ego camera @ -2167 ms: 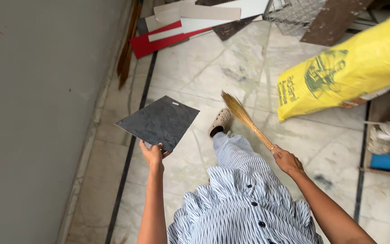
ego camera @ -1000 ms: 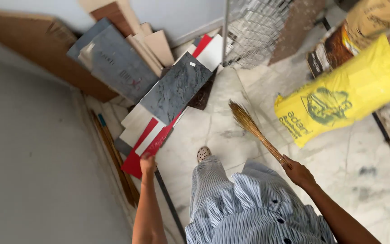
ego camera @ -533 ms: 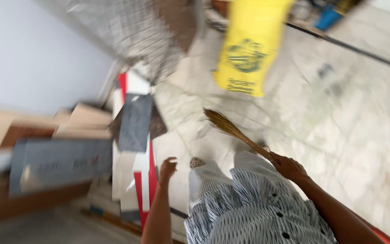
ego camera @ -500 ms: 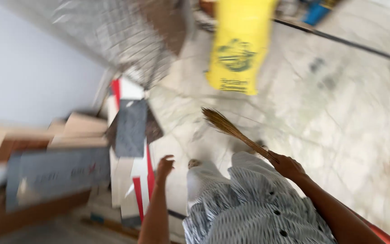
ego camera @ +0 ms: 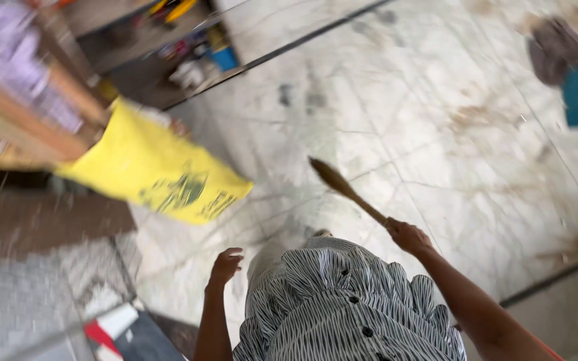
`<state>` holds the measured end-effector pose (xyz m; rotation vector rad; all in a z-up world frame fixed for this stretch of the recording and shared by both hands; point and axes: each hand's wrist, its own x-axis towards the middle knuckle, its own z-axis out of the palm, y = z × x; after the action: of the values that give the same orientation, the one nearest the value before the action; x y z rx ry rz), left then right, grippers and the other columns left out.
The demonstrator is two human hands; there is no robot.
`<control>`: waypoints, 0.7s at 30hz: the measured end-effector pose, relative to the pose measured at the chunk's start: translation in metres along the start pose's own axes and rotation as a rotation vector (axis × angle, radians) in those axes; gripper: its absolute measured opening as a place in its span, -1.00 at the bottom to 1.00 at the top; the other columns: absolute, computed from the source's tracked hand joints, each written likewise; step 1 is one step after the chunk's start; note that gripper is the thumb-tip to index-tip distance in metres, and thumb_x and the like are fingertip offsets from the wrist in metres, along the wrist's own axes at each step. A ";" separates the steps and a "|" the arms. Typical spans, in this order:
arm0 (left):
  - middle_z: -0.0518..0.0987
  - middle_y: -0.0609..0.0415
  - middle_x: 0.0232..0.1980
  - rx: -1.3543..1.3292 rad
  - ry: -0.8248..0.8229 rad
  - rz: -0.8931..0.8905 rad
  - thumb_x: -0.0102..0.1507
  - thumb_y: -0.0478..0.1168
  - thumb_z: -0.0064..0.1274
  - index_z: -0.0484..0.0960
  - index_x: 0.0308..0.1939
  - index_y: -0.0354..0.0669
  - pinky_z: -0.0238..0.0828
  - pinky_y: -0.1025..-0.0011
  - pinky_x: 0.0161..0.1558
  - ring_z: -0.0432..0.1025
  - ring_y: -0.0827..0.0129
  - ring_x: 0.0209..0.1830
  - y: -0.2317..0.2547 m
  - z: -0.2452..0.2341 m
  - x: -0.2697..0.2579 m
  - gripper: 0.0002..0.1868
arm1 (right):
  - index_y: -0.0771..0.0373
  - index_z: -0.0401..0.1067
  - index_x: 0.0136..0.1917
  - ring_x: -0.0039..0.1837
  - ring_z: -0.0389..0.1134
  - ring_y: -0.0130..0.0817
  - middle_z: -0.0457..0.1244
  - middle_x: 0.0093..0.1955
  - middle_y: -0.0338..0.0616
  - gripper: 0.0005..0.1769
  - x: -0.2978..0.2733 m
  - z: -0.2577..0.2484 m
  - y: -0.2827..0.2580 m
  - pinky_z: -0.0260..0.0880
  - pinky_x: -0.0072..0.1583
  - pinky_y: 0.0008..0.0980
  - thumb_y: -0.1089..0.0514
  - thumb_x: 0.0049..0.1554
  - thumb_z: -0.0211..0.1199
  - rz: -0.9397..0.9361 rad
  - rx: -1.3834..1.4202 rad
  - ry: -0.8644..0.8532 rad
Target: The person picks up strips and tiles from the floor by hand and places them into a pile while holding a broom.
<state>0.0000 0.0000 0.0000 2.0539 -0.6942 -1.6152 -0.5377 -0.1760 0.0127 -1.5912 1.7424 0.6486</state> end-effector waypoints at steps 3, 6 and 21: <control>0.70 -0.04 0.08 0.147 -0.079 0.008 0.29 -0.23 -0.06 0.57 0.24 -0.06 0.51 0.42 -0.26 0.62 0.32 -0.15 0.071 0.018 0.052 -0.59 | -0.33 0.25 0.53 -0.17 0.44 -0.26 0.43 -0.13 -0.08 -0.42 0.010 -0.021 0.044 0.51 -0.03 -0.11 -0.34 0.29 -0.10 0.093 0.174 0.112; 0.72 -0.11 0.05 0.227 -0.118 0.075 0.28 -0.23 0.01 0.60 0.23 -0.11 0.60 0.37 -0.19 0.63 0.34 -0.12 0.135 0.029 0.103 -0.59 | -0.26 0.26 0.55 -0.32 0.41 -0.23 0.40 -0.32 -0.05 -0.39 0.020 -0.041 0.077 0.45 -0.13 -0.15 -0.33 0.28 -0.02 0.330 0.437 0.091; 0.74 0.03 -0.03 0.594 -0.351 0.045 0.24 -0.16 0.09 0.63 0.20 0.00 0.42 0.31 -0.37 0.62 0.29 -0.34 0.542 0.141 0.425 -0.57 | -0.10 0.23 0.59 -0.43 0.29 -0.29 0.35 -0.32 -0.05 -0.36 0.113 -0.236 0.109 0.36 -0.31 -0.21 -0.15 0.27 0.14 0.774 0.938 0.144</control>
<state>-0.1191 -0.6929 -0.0197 2.1141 -1.4822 -1.9317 -0.6834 -0.4119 0.0697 -0.3122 2.2712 -0.0206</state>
